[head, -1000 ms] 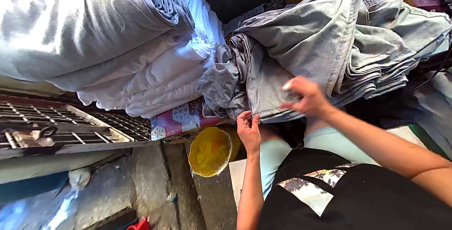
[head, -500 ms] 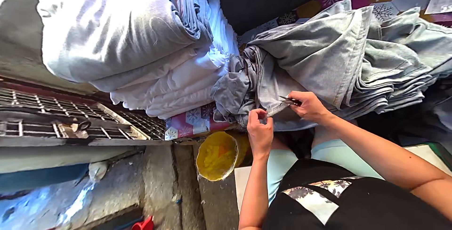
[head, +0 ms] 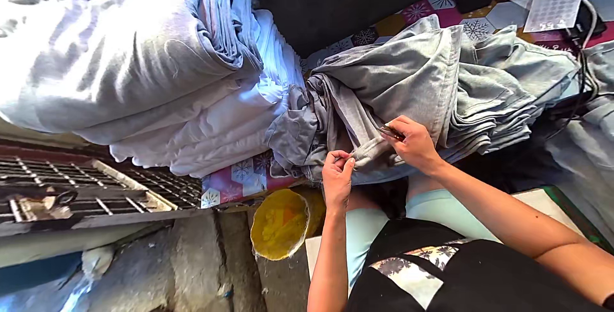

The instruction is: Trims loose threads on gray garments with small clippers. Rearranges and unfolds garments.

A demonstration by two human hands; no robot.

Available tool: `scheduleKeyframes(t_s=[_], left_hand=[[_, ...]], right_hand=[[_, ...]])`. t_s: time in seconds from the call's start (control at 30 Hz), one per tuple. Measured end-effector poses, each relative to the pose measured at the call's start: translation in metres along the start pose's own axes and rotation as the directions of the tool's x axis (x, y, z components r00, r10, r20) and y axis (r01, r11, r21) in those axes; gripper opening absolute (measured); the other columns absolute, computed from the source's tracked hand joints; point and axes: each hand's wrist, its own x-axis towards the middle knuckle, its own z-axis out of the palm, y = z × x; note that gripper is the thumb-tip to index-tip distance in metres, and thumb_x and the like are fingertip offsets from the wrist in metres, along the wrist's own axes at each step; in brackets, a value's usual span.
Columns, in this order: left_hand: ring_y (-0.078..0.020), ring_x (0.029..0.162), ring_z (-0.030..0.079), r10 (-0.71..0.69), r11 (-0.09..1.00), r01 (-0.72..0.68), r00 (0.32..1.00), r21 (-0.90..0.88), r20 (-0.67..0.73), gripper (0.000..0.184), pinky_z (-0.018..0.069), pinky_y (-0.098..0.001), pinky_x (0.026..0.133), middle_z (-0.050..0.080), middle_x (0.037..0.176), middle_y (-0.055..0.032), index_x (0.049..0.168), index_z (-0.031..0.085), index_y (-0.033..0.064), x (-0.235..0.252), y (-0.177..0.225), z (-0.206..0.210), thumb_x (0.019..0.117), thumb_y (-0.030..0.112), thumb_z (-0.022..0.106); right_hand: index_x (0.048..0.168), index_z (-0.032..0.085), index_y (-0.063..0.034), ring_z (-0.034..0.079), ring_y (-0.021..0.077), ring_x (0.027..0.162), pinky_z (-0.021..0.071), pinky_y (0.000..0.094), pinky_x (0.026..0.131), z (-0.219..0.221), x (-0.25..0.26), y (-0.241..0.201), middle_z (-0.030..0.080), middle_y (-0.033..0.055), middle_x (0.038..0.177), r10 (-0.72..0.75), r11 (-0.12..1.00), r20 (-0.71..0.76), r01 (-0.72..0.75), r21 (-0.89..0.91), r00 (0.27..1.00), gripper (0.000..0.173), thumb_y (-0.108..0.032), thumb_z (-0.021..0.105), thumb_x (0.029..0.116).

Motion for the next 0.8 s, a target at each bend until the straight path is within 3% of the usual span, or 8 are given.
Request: scheduleKeyframes(t_s=[0.1, 0.23, 0.33, 0.4, 0.5, 0.63, 0.73, 0.8], left_hand=[[-0.0055, 0.078, 0.068, 0.053, 0.996, -0.055, 0.998, 0.073, 0.03, 0.017, 0.0563, -0.0231, 0.075, 0.073, 0.085, -0.0028, 0.107, 0.058, 0.0009, -0.005, 0.0, 0.003, 0.0937, -0.008, 0.061], [-0.0046, 0.075, 0.068, 0.114, 0.973, -0.12, 0.992, 0.195, 0.046, 0.016, 0.0564, -0.023, 0.073, 0.073, 0.084, -0.0029, 0.108, 0.06, -0.0002, -0.005, -0.005, 0.007, 0.0935, -0.003, 0.066], [-0.0032, 0.072, 0.067, 0.083, 0.981, -0.086, 0.996, 0.174, 0.023, 0.014, 0.0552, -0.0219, 0.072, 0.072, 0.079, -0.0015, 0.108, 0.059, 0.0003, -0.007, -0.008, 0.006, 0.0961, -0.002, 0.064], [-0.0027, 0.072, 0.066, 0.053, 0.988, -0.056, 0.998, 0.146, 0.025, 0.012, 0.0544, -0.0226, 0.073, 0.07, 0.077, -0.0001, 0.113, 0.057, 0.0005, -0.009, -0.008, 0.006, 0.101, 0.0, 0.057], [-0.0055, 0.08, 0.066, 0.028, 0.989, -0.036, 0.998, 0.14, 0.057, 0.018, 0.054, -0.0261, 0.08, 0.068, 0.084, -0.0031, 0.119, 0.056, -0.0014, -0.014, -0.006, 0.007, 0.1056, 0.004, 0.045], [-0.0041, 0.078, 0.068, 0.034, 0.989, -0.047, 0.995, 0.14, 0.09, 0.021, 0.0553, -0.0232, 0.077, 0.073, 0.085, -0.004, 0.118, 0.054, -0.0023, -0.018, -0.01, 0.007, 0.0983, 0.001, 0.06], [-0.0046, 0.079, 0.069, 0.032, 0.992, -0.04, 0.997, 0.121, 0.065, 0.02, 0.0553, -0.0225, 0.076, 0.073, 0.087, -0.0051, 0.115, 0.055, -0.0026, -0.018, -0.011, 0.005, 0.0964, -0.002, 0.061], [-0.0035, 0.077, 0.068, 0.041, 0.992, -0.046, 0.998, 0.121, 0.038, 0.018, 0.0552, -0.0212, 0.074, 0.073, 0.085, -0.0042, 0.113, 0.056, -0.0017, -0.019, -0.012, 0.005, 0.0959, -0.003, 0.062]], right_hand=[[0.099, 0.074, 0.0004, 0.067, 0.0231, 0.084, 0.0574, 0.0441, 0.075, 0.009, -0.007, -0.024, 0.069, 0.0134, 0.1, 0.06, 0.991, 0.096, -0.071, 0.116, 0.994, 0.02, -0.019, 0.076, 0.0925], [0.093, 0.069, -0.002, 0.058, 0.0142, 0.067, 0.0492, 0.0358, 0.066, 0.018, 0.002, -0.032, 0.063, 0.0067, 0.076, 0.246, 0.907, 0.269, -0.319, 0.275, 0.931, 0.018, -0.017, 0.064, 0.1022], [0.095, 0.068, -0.0028, 0.059, 0.0128, 0.067, 0.0507, 0.034, 0.064, 0.015, 0.0, -0.035, 0.065, 0.0057, 0.079, 0.125, 0.952, 0.201, -0.175, 0.251, 0.972, 0.015, -0.017, 0.066, 0.1006], [0.098, 0.073, -0.0017, 0.066, 0.0202, 0.08, 0.0556, 0.043, 0.074, 0.013, -0.001, -0.035, 0.069, 0.0099, 0.092, 0.016, 0.983, 0.296, -0.069, 0.169, 0.955, 0.018, -0.019, 0.076, 0.0932], [0.097, 0.073, -0.0007, 0.066, 0.0218, 0.077, 0.0535, 0.0452, 0.074, 0.017, 0.007, -0.034, 0.069, 0.011, 0.085, 0.061, 0.979, 0.412, -0.135, 0.153, 0.909, 0.014, -0.014, 0.071, 0.0971], [0.105, 0.07, 0.0011, 0.068, 0.0159, 0.084, 0.0552, 0.0395, 0.083, 0.021, 0.035, -0.016, 0.072, 0.01, 0.092, 0.253, 0.889, 0.255, -0.328, 0.319, 0.933, 0.014, -0.008, 0.06, 0.101], [0.113, 0.07, -0.0012, 0.068, 0.0189, 0.093, 0.054, 0.0414, 0.088, 0.011, 0.035, -0.006, 0.072, 0.0119, 0.103, 0.243, 0.941, 0.104, -0.26, 0.217, 0.964, 0.02, -0.016, 0.061, 0.1032], [0.109, 0.071, -0.0022, 0.067, 0.0159, 0.084, 0.0549, 0.037, 0.079, -0.001, 0.017, -0.016, 0.072, 0.0102, 0.1, 0.188, 0.959, 0.092, -0.203, 0.198, 0.978, 0.016, -0.015, 0.065, 0.101]])
